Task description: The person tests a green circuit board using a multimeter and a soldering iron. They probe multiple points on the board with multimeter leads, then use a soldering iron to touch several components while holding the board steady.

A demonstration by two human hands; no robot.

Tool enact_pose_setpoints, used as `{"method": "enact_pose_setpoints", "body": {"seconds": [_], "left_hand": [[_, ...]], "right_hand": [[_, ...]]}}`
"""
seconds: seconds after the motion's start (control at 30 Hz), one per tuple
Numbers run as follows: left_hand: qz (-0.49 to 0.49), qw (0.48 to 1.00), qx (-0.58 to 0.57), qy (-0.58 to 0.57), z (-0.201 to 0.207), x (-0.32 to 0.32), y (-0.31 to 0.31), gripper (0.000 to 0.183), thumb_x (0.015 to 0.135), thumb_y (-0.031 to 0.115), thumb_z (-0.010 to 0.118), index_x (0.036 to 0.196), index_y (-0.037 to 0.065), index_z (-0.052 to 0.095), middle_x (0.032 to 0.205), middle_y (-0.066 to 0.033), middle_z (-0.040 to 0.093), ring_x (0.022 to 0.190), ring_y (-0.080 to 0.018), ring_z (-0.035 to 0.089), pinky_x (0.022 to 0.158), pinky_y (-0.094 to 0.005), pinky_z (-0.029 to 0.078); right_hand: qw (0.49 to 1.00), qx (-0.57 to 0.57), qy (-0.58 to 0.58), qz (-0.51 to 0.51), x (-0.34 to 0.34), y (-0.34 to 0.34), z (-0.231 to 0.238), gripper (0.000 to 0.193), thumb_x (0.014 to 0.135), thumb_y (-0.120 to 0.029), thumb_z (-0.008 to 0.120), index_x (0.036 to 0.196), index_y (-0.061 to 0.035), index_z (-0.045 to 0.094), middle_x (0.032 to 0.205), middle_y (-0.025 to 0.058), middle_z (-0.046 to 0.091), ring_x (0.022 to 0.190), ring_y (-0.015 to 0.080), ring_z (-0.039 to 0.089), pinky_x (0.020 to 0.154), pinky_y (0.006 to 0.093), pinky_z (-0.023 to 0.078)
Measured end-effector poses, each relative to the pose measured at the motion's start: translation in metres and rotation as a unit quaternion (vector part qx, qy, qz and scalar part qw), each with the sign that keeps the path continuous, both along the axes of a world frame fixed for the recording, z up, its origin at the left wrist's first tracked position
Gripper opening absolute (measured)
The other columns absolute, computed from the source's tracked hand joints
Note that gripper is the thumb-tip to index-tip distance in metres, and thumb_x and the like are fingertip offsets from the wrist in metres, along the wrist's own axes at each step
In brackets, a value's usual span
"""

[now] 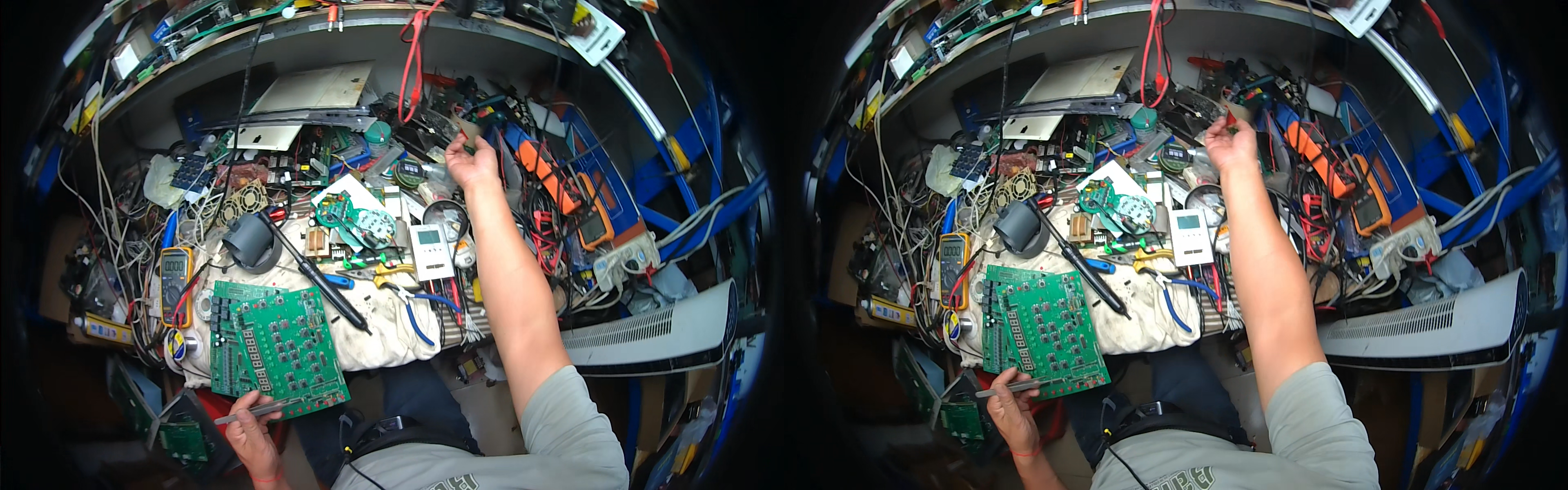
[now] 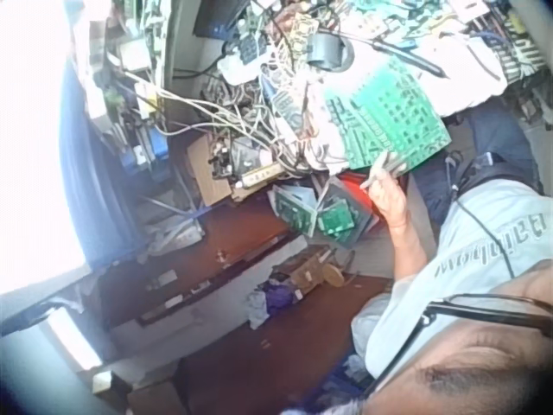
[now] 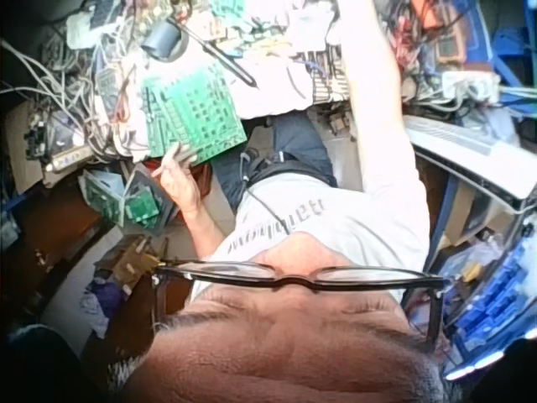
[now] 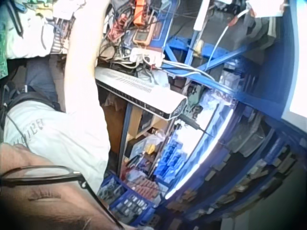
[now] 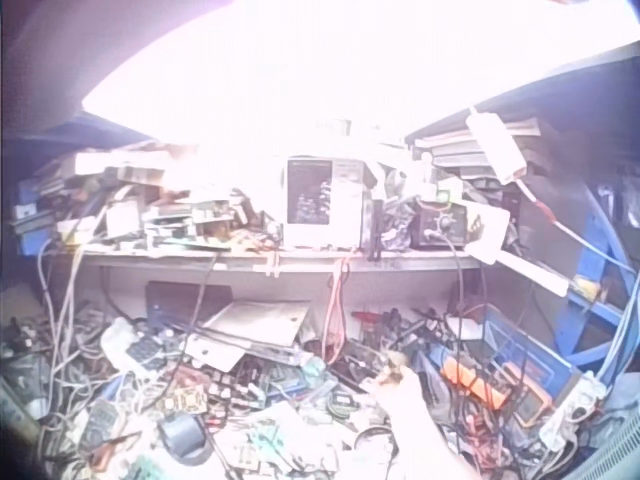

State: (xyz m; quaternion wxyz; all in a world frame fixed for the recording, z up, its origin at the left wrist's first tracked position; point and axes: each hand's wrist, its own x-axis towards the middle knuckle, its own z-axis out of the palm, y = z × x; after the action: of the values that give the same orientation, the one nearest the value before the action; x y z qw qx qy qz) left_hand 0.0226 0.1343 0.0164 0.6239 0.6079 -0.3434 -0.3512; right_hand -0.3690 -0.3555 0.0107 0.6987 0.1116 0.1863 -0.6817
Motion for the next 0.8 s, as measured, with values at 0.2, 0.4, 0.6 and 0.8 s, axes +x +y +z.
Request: {"method": "enact_pose_setpoints", "body": {"seconds": [0.2, 0.4, 0.6, 0.8], "left_hand": [[0.036, 0.999, 0.014, 0.013, 0.005, 0.005, -0.014, 0.052, 0.115, 0.042, 0.051, 0.129, -0.007, 0.061, 0.106, -0.0151, 0.07, 0.086, -0.0203, 0.074, 0.072, -0.0281, 0.063], [-0.011, 0.997, -0.003, 0.07, 0.005, -0.003, -0.034, 0.051, 0.114, 0.039, 0.053, 0.129, -0.009, 0.061, 0.107, -0.0218, 0.073, 0.087, -0.0257, 0.076, 0.076, -0.0336, 0.065], [-0.036, 0.996, -0.009, 0.075, 0.006, -0.004, -0.047, 0.048, 0.115, 0.036, 0.052, 0.13, -0.008, 0.062, 0.108, -0.0222, 0.074, 0.089, -0.0276, 0.077, 0.078, -0.0341, 0.065], [-0.057, 0.996, -0.025, 0.062, 0.007, 0.004, -0.056, 0.048, 0.116, 0.036, 0.051, 0.129, -0.008, 0.064, 0.111, -0.022, 0.074, 0.093, -0.0281, 0.078, 0.08, -0.0349, 0.064]], "right_hand": [[0.995, 0.084, -0.043, -0.036, -0.021, -0.053, -0.033, 0.034, 0.109, -0.032, 0.056, 0.117, 0.0011, 0.051, 0.094, 0.0118, 0.061, 0.073, 0.02, 0.063, 0.062, 0.0313, 0.054], [0.992, 0.089, 0.07, -0.051, -0.014, -0.059, -0.038, 0.03, 0.108, -0.032, 0.059, 0.106, -0.0021, 0.055, 0.085, 0.0075, 0.06, 0.07, 0.0177, 0.061, 0.06, 0.0321, 0.053], [0.901, -0.003, 0.427, -0.081, 0.006, -0.016, -0.002, 0.031, 0.109, -0.033, 0.057, 0.096, -0.0047, 0.056, 0.073, 0.004, 0.057, 0.064, 0.017, 0.059, 0.059, 0.0314, 0.054], [0.823, -0.152, 0.542, -0.077, 0.025, 0.108, 0.046, 0.033, 0.11, -0.033, 0.052, 0.111, -0.0023, 0.062, 0.078, 0.0008, 0.057, 0.067, 0.0122, 0.054, 0.06, 0.0276, 0.042]]}}
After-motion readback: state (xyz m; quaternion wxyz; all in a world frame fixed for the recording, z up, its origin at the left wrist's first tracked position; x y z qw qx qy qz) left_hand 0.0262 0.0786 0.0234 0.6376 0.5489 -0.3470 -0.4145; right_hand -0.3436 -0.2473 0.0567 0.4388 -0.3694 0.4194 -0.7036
